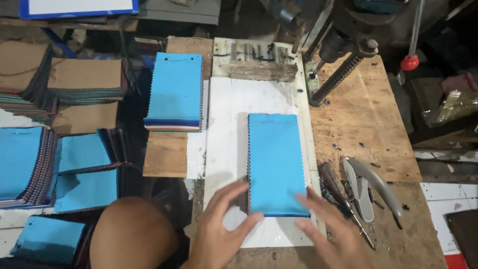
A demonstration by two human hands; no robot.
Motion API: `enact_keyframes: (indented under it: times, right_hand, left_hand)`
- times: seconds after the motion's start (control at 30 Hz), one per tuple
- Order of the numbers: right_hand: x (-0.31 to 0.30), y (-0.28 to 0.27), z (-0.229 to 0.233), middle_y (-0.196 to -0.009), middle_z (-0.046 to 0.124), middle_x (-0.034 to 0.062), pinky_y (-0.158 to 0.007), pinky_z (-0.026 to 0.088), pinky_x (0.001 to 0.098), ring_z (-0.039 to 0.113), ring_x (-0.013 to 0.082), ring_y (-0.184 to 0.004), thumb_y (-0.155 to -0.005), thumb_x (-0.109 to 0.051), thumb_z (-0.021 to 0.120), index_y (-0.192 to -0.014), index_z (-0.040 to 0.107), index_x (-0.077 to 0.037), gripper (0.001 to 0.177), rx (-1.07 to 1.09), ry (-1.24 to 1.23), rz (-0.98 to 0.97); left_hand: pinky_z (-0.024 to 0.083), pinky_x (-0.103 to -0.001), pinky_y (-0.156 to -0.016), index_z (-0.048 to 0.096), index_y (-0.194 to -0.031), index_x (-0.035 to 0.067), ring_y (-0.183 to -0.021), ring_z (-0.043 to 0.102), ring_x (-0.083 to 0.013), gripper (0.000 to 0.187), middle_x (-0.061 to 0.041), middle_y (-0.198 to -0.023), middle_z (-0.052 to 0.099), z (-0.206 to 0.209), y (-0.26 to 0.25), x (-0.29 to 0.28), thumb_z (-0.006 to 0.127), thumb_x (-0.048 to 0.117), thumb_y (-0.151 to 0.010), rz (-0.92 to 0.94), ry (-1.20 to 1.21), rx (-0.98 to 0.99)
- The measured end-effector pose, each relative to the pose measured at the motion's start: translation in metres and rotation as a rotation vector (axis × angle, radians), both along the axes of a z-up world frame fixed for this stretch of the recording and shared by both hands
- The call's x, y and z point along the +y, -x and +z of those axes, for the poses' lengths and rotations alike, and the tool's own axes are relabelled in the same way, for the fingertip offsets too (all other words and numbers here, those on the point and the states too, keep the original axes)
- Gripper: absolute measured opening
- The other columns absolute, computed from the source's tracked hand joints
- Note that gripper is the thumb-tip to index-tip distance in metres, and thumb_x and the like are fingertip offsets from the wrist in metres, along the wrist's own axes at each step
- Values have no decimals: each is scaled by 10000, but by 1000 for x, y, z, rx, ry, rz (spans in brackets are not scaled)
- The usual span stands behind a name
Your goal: The person aligns a stack of blue notebook covers on a workbench, then uses a binder clip to secure the pages. They trim the edges of the cover with scissors and position the notebook under a drill press to punch holes along the spine.
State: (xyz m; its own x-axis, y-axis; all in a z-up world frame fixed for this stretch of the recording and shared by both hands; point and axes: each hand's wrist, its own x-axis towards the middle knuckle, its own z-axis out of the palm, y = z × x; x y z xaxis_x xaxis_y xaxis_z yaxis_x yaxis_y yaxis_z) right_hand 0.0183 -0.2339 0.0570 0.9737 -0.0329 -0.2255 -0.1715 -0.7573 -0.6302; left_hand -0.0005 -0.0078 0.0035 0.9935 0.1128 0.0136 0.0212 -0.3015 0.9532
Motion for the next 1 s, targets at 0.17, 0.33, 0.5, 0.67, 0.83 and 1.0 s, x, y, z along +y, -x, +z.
enact_keyframes:
  times: [0.17,0.33,0.5,0.67,0.83,1.0]
  right_hand:
    - [12,-45,-3,-1668,416,67,-1172,408,450,475,244,-1486,-861,-457,518,-1585,361,-168,796,8,-600,-107]
    - [34,-108,-36,-1666,43,380,-1201,131,675,67,558,-1518,-1021,-585,324,-1636,13,26,921,-97,-999,-62]
    - [29,-123,-48,-1686,154,311,-1222,193,607,174,481,-1545,-1062,-475,310,-1642,143,-31,749,-48,-1083,-115]
    - [28,-119,-47,-1702,233,217,-1229,254,560,247,398,-1558,-1062,-398,338,-1639,211,-94,664,-45,-1091,-168]
    - [47,-102,-11,-1707,217,212,-1263,111,524,116,390,-1584,-1065,-272,416,-1632,246,-81,623,-33,-833,-174]
    - [44,-108,-16,-1685,192,274,-1264,104,561,98,453,-1566,-1072,-288,413,-1627,223,-44,635,-45,-760,-144]
  left_hand:
    - [206,-528,-1231,202,-1639,288,-1580,204,-334,870,21,-1764,149,30,-56,-9,493,592,-878,-43,359,328]
    - [23,-621,-1250,-52,-1659,61,-1570,-46,-469,828,-279,-1704,-56,38,-105,-23,372,462,-1072,-102,457,245]
    - [53,-601,-1258,-44,-1652,27,-1578,3,-458,711,-297,-1702,-20,46,-109,-30,314,299,-1101,-112,339,278]
    - [76,-584,-1258,-36,-1646,4,-1577,20,-452,669,-307,-1699,-13,38,-109,-32,300,196,-1100,-129,270,276]
    - [87,-556,-1262,-53,-1642,-1,-1581,16,-426,661,-297,-1704,-29,35,-112,-34,293,115,-1091,-111,202,244]
    - [81,-562,-1268,-42,-1645,8,-1578,21,-435,663,-296,-1703,-26,31,-112,-35,302,138,-1093,-93,234,238]
